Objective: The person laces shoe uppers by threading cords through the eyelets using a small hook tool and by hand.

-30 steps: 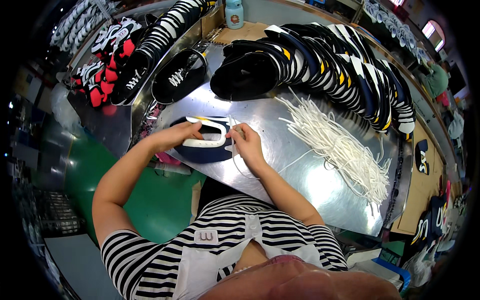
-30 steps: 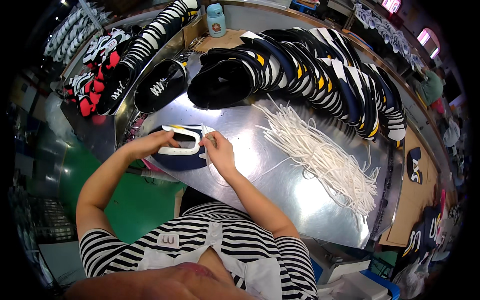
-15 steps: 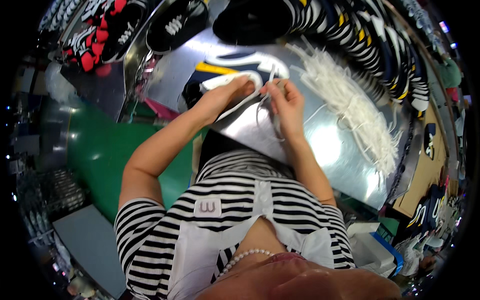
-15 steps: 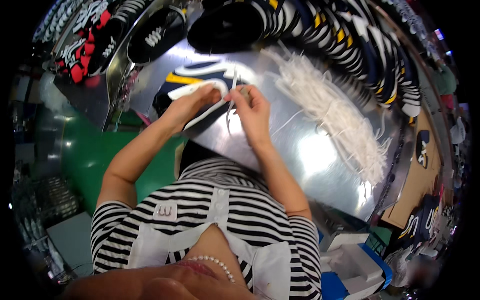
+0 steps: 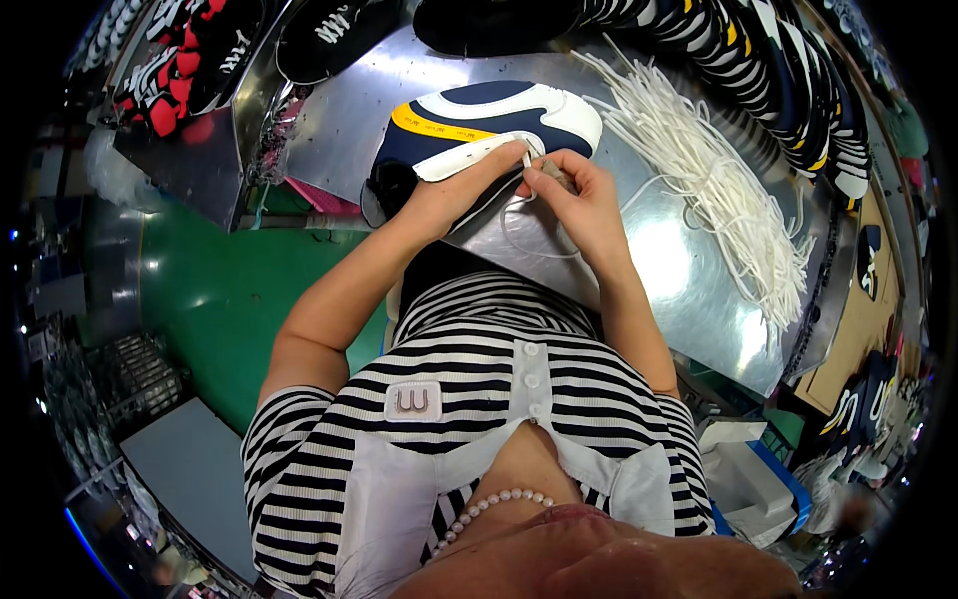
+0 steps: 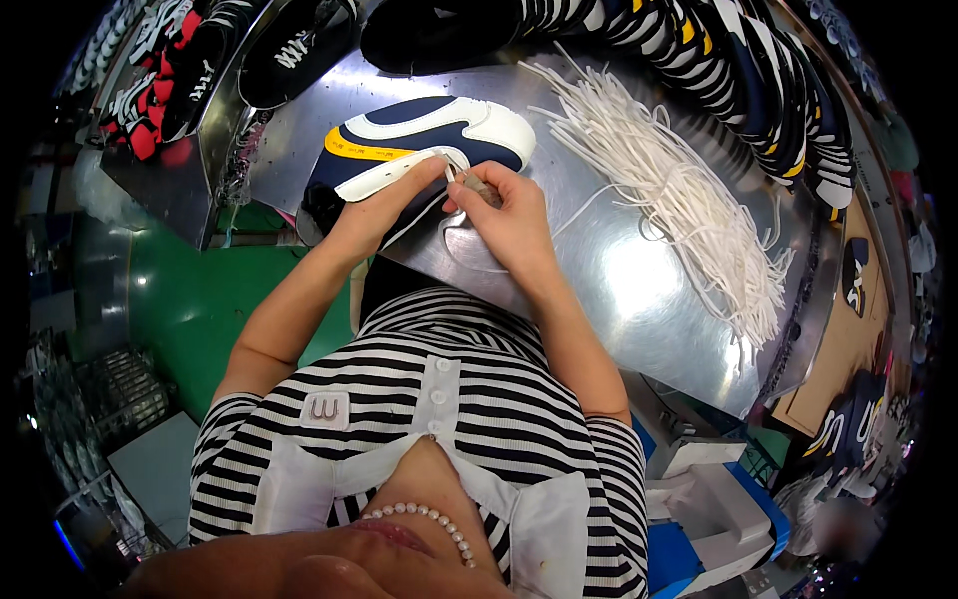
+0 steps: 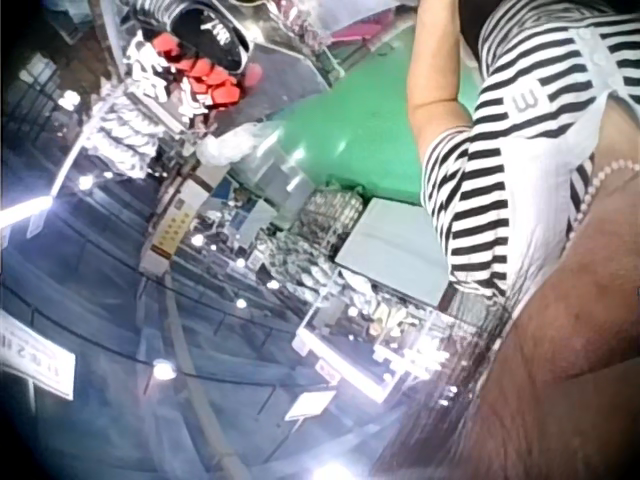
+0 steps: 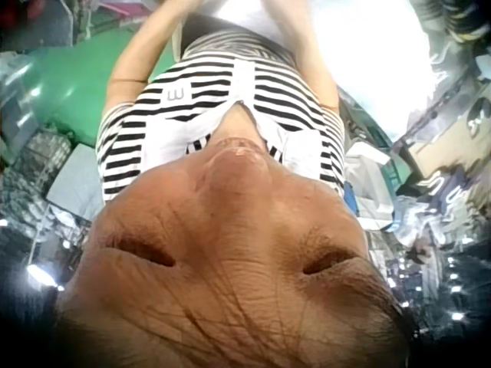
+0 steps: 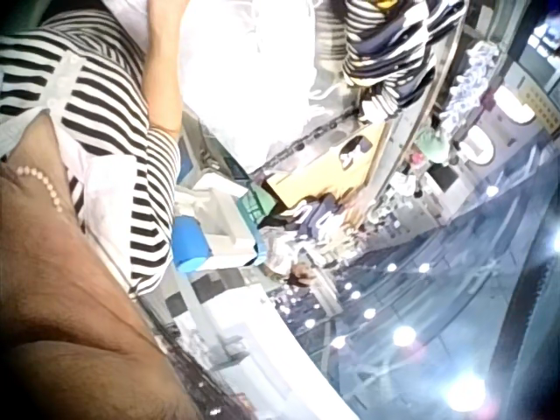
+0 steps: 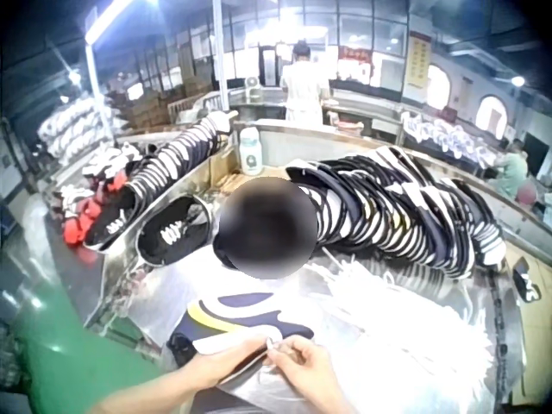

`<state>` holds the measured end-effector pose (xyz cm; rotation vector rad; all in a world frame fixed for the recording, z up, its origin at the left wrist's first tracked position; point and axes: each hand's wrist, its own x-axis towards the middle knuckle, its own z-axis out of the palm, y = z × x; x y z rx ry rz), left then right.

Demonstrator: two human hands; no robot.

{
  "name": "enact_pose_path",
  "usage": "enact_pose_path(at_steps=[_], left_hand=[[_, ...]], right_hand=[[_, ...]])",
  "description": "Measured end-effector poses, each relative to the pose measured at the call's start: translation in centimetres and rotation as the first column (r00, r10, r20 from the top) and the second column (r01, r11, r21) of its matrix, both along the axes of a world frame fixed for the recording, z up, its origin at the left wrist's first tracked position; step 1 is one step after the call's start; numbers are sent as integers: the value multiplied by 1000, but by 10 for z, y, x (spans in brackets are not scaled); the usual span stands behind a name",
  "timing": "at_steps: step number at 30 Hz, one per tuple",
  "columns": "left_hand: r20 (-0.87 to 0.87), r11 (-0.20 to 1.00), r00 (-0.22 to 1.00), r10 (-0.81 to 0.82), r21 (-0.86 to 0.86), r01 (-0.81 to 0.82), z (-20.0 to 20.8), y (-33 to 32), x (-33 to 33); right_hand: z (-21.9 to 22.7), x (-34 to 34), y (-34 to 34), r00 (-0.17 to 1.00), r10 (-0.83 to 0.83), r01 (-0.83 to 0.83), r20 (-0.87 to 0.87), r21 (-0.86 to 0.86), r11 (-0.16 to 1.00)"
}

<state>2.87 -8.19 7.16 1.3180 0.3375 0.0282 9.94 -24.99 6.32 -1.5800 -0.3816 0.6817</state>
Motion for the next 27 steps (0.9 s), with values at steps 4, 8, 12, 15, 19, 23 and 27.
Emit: enact_pose_path(at_steps=[4,8,12,15,19,23,27], left_hand=[[17,998,999,29,46,-30,-3,0,1],[-38,993,999,27,113,-23,4,0,2],[16,981,1000,17,195,-20,-2,0,0],[82,980,997,7,200,-23,-15,2,0],[101,973,995,-28,231,4,-15,-1,-3],[127,967,991,-35,256,2,-14,-3,-7],[51,981,999,-20,195,9,-6,-2,-6]], right_hand=[[0,-3,0,1000,-1,1,3,15,1000],[12,-12,-6,996,-82,80,34,61,995],[14,-13,-8,978,-115,108,175,52,993],[12,-12,-9,965,-98,87,243,58,995],[14,-9,-11,975,-67,64,214,21,998],[18,-6,-11,978,-27,38,206,-52,998],[14,-8,-11,997,-37,32,66,72,997]])
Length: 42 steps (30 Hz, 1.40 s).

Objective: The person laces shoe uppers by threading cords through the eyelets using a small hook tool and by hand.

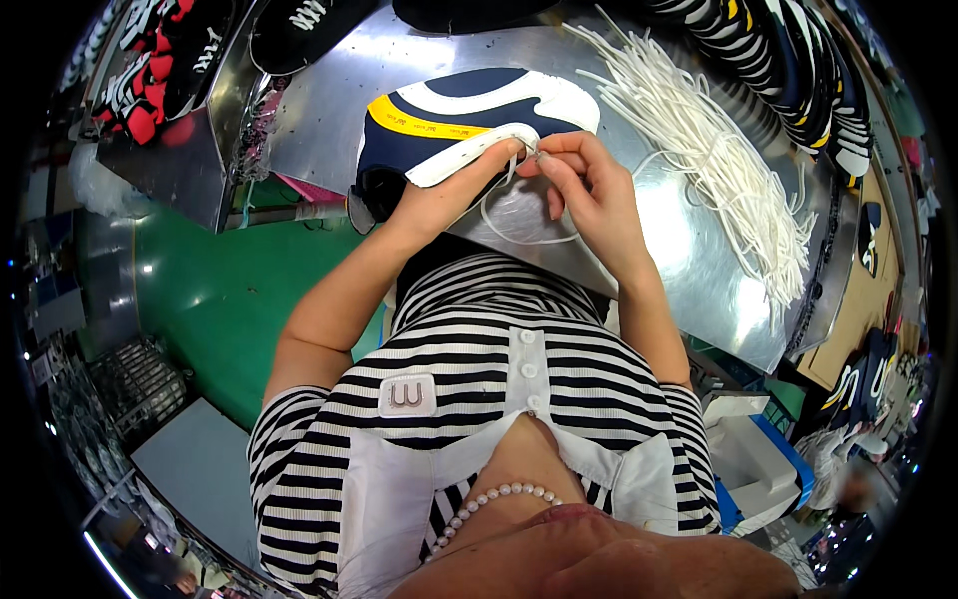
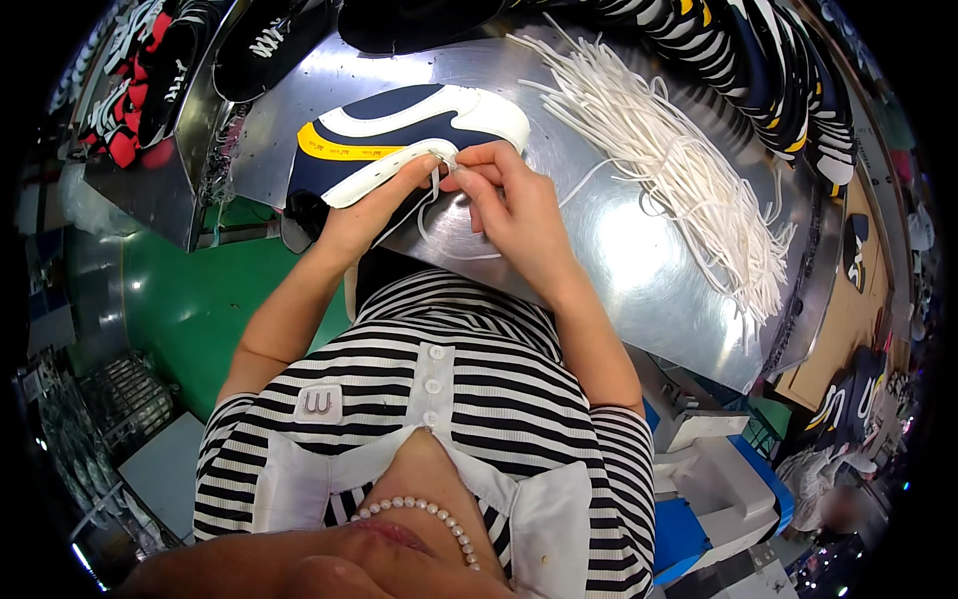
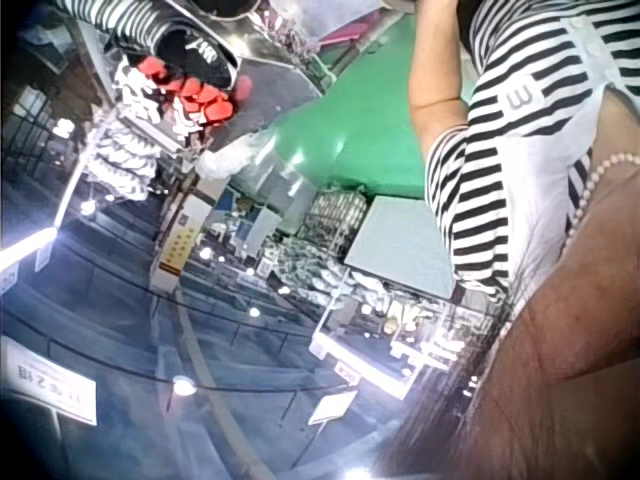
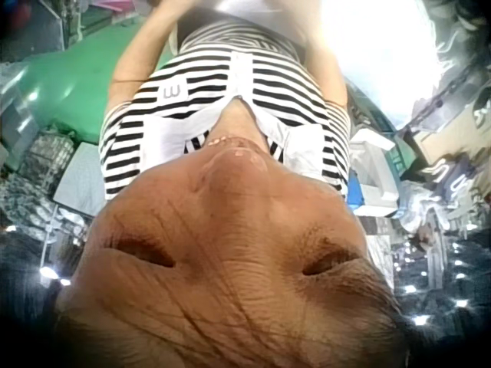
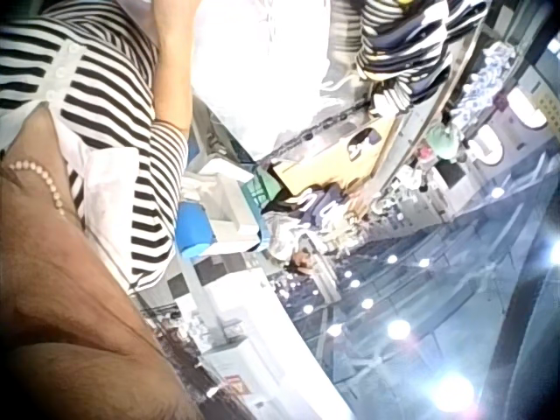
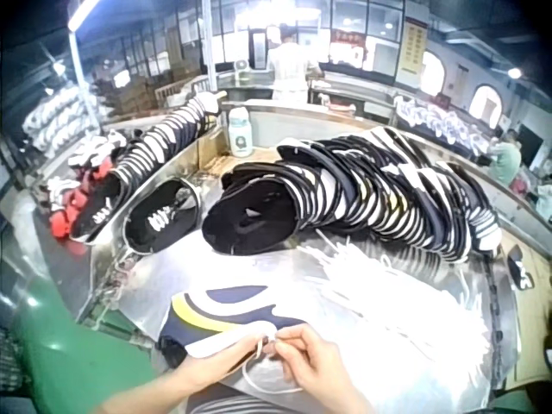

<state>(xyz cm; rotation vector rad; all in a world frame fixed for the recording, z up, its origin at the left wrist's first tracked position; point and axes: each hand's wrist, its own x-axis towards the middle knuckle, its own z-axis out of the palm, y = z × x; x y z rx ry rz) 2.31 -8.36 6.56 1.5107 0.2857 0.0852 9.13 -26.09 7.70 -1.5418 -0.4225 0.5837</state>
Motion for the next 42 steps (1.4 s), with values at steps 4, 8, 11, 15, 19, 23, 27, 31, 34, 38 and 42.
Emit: enact_pose_path(at_steps=[4,8,11,15,19,23,27,31,34,38,42], left_hand=[[24,1000,1000,4,-23,-4,1,3,3],[-45,1000,999,3,-27,-4,0,5,3],[82,972,993,-90,222,69,-8,3,-10],[97,452,934,-343,889,74,2,-8,-19],[236,669,940,-247,743,-11,-15,-11,-9],[12,996,1000,6,93,-7,-35,4,-2],[-2,965,1000,-30,-260,29,-22,35,13],[-189,994,981,-48,-103,29,-1,24,28],[-183,992,982,-51,105,71,-7,33,37],[-287,886,841,-459,-220,409,-26,57,39],[-146,494,841,-521,752,437,33,40,17]], right_hand=[[-1,-2,1,1000,-8,8,10,21,1000],[0,0,4,1000,-4,4,3,16,1000],[5,2,3,999,13,-9,46,-90,996],[-9,2,7,953,18,69,303,-276,959],[-2,12,13,925,155,23,346,-460,888],[29,13,-5,823,310,-10,476,-534,846],[35,33,-28,836,-21,263,548,-366,893],[-4,44,-26,979,-201,198,-47,-49,979],[-15,39,-7,951,-283,293,-121,67,954],[-15,47,-5,935,-315,325,-165,43,945],[-51,72,-8,908,-380,412,-176,211,887]])
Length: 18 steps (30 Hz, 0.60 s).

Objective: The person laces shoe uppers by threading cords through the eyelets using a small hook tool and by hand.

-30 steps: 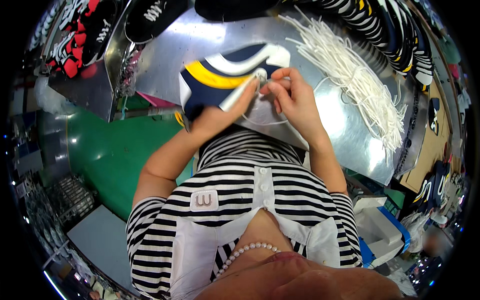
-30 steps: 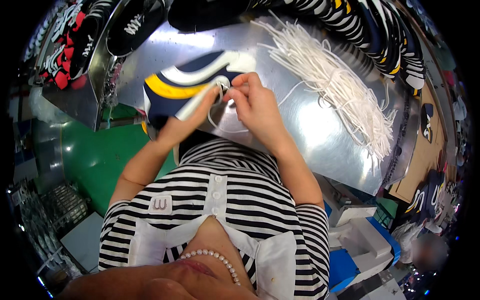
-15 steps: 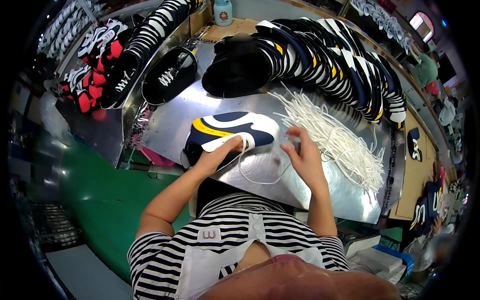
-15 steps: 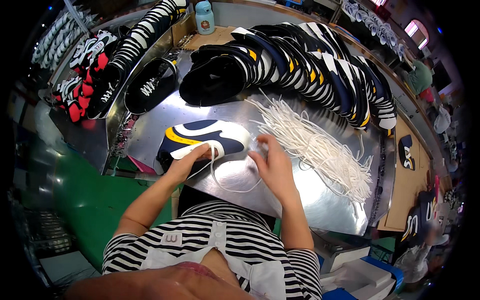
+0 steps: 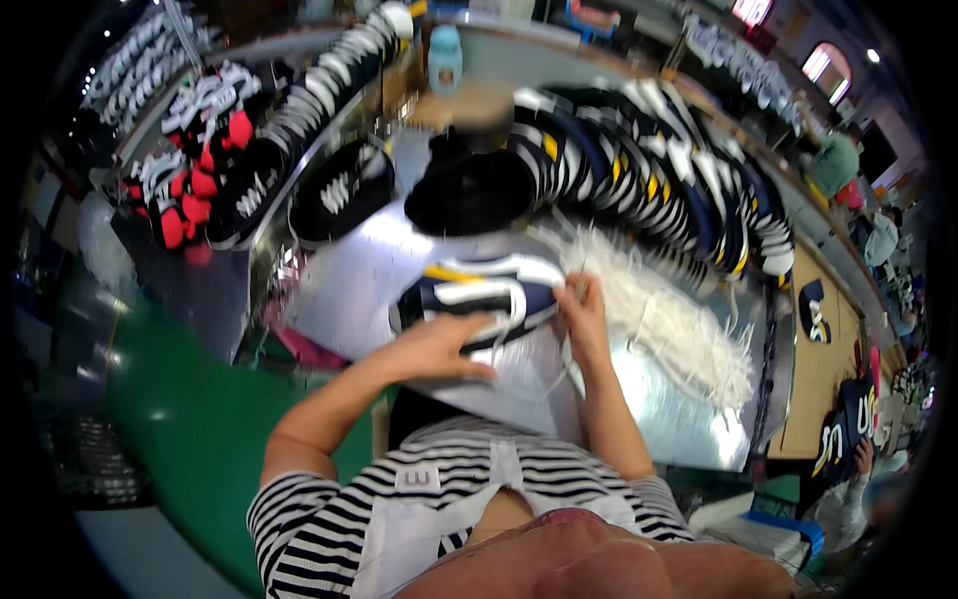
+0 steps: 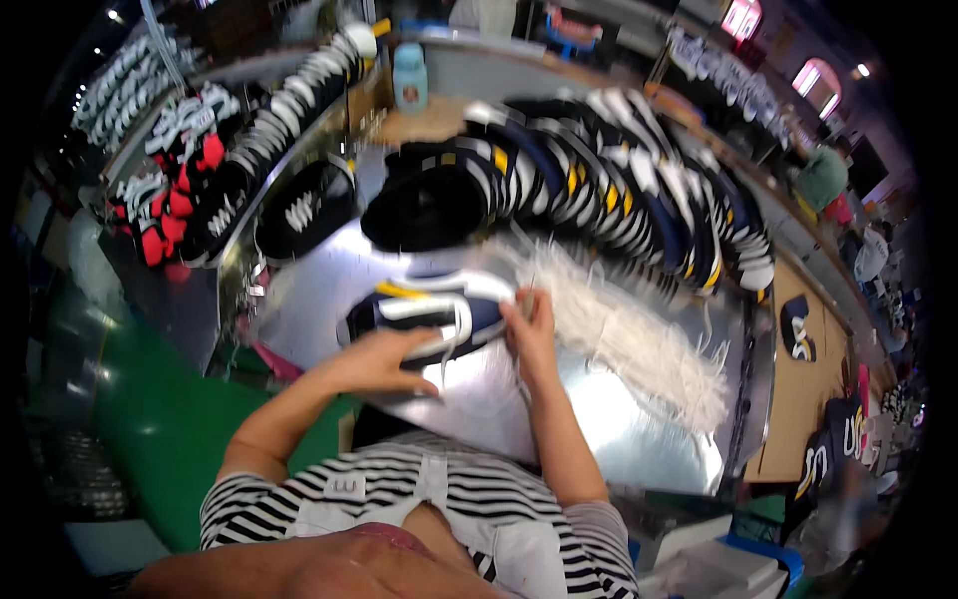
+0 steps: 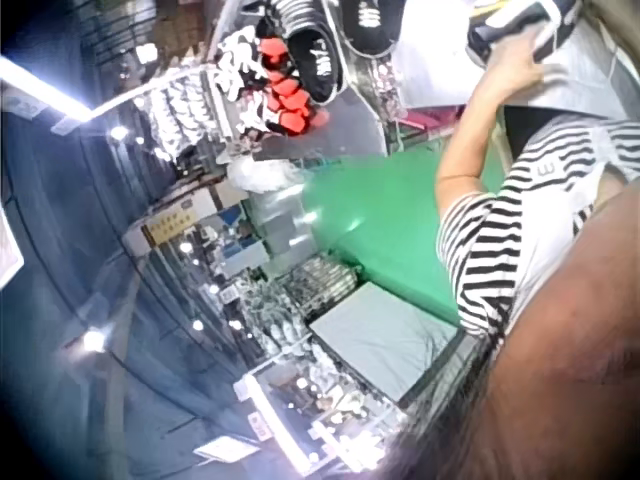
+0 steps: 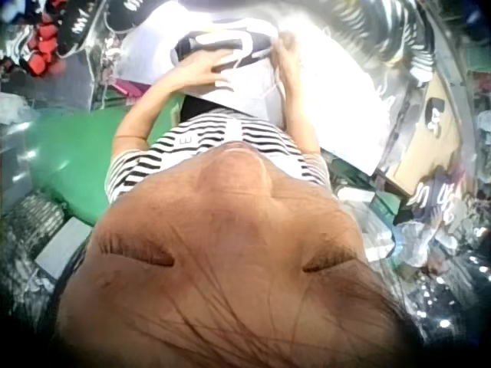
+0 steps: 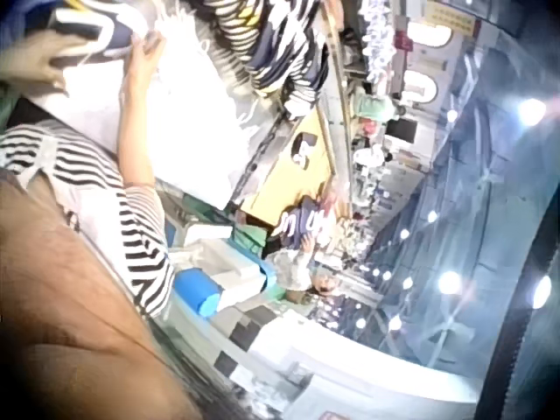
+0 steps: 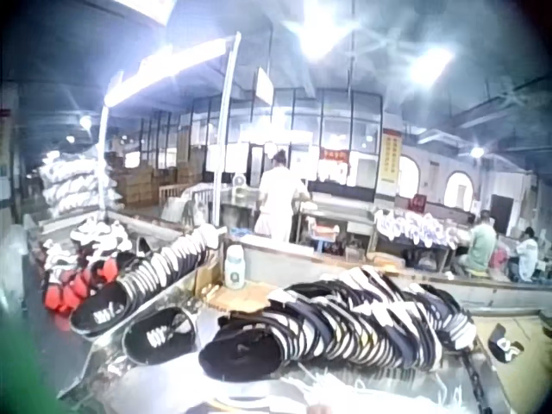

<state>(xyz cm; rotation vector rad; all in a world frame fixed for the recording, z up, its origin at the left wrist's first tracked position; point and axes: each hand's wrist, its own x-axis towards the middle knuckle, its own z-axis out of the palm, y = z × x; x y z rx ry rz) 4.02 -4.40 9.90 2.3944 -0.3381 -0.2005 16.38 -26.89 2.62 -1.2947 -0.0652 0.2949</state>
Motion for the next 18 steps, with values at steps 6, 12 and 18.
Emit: enact_pose_path(at_steps=[6,12,18], left_hand=[[376,966,910,175,114,-232,-20,-7,3],[483,962,856,186,90,-259,-13,-28,0],[487,954,845,221,71,-291,-4,-38,-7]], right_hand=[[25,-28,6,990,95,-62,105,-285,957],[13,-45,23,974,226,-222,-2,-190,956],[16,-57,21,969,247,-244,17,-113,963]])
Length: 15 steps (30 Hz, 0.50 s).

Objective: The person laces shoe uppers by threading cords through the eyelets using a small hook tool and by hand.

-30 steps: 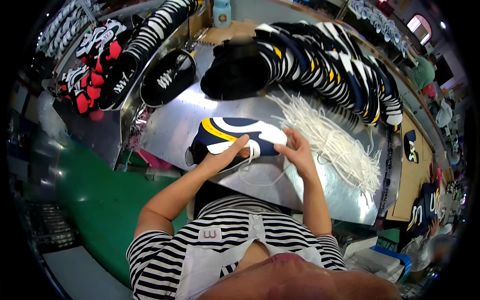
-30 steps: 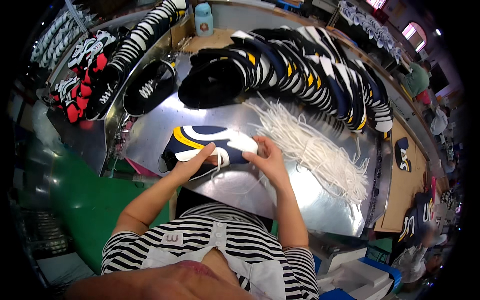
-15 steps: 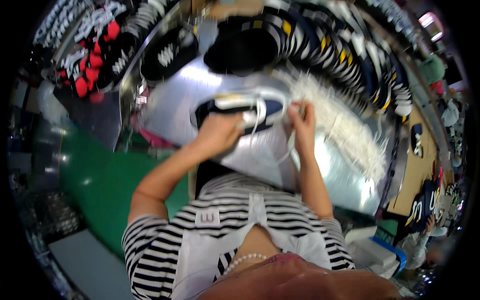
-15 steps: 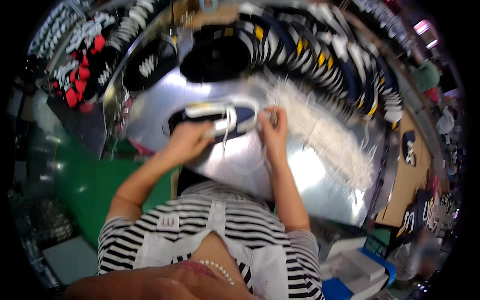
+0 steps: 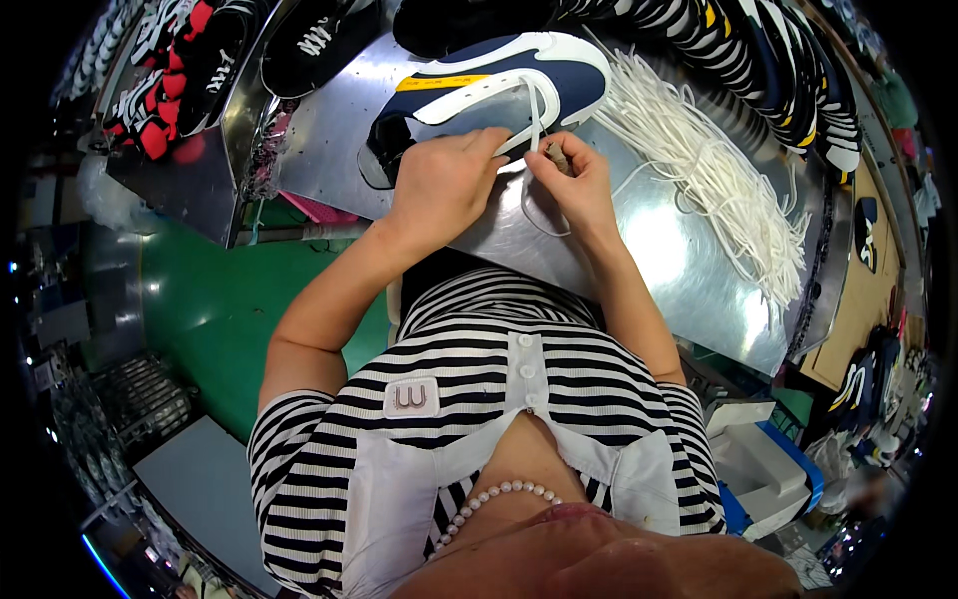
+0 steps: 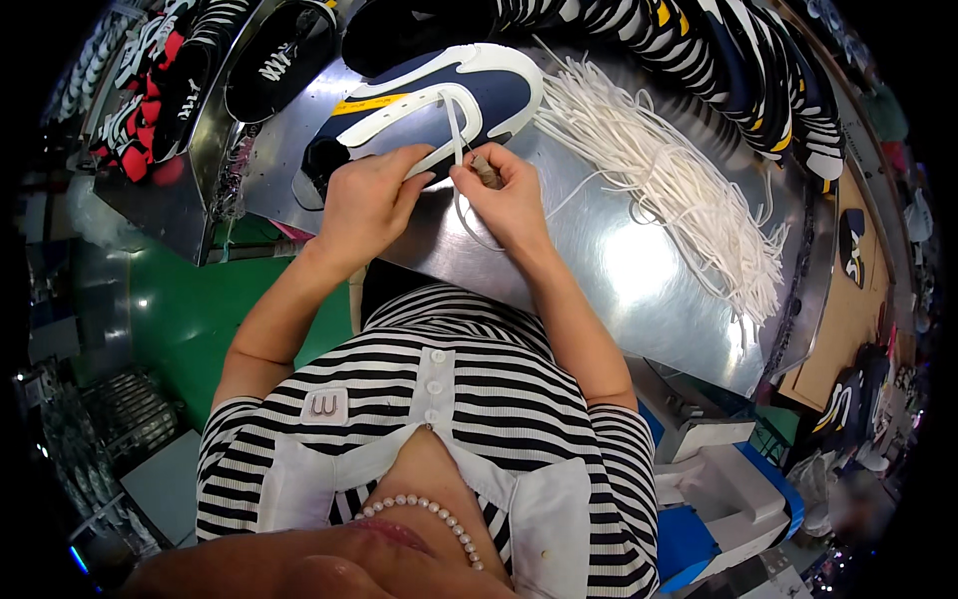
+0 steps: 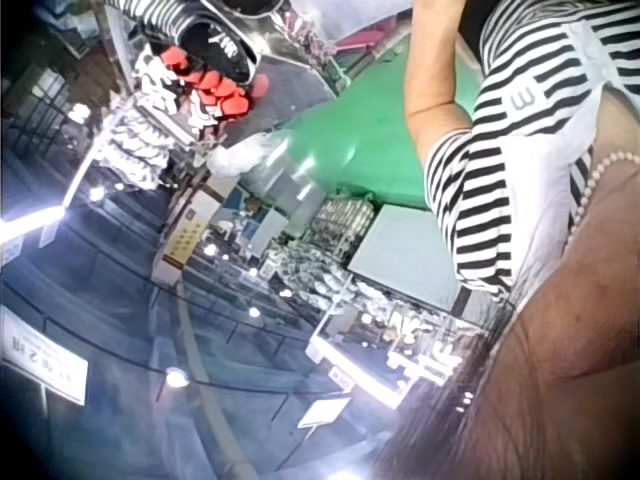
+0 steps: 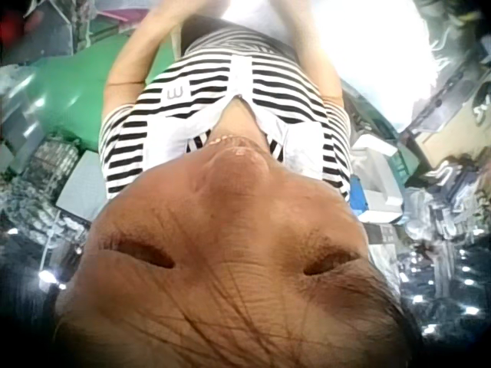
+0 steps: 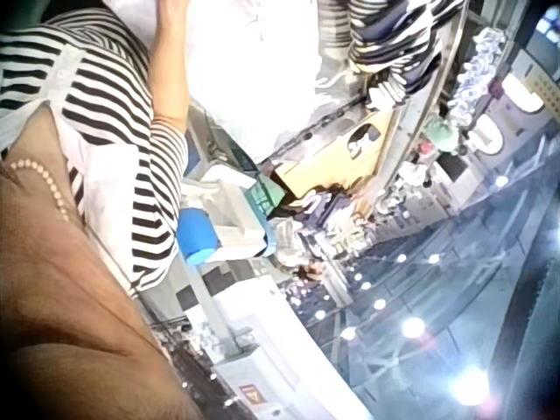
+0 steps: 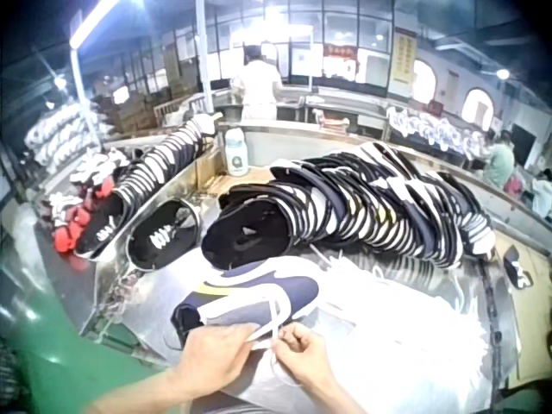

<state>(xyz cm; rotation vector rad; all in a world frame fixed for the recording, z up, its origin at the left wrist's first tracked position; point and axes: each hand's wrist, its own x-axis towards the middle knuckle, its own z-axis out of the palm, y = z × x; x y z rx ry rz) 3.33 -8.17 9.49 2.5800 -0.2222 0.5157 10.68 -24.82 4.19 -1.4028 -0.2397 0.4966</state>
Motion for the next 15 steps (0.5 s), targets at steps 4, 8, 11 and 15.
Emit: enact_pose_path(at_steps=[4,8,11,15], left_hand=[[-2,996,999,42,-81,-42,4,6,4],[128,961,981,143,-256,-107,24,34,10],[135,882,950,283,-425,-203,42,52,16],[28,914,986,163,-381,-140,37,61,18]], right_hand=[[14,-9,-16,979,121,-88,166,-191,978],[12,-25,-64,858,399,-176,324,-544,820],[-3,-53,-121,835,421,-112,354,-641,760],[15,-70,-149,900,385,-192,202,-609,769]])
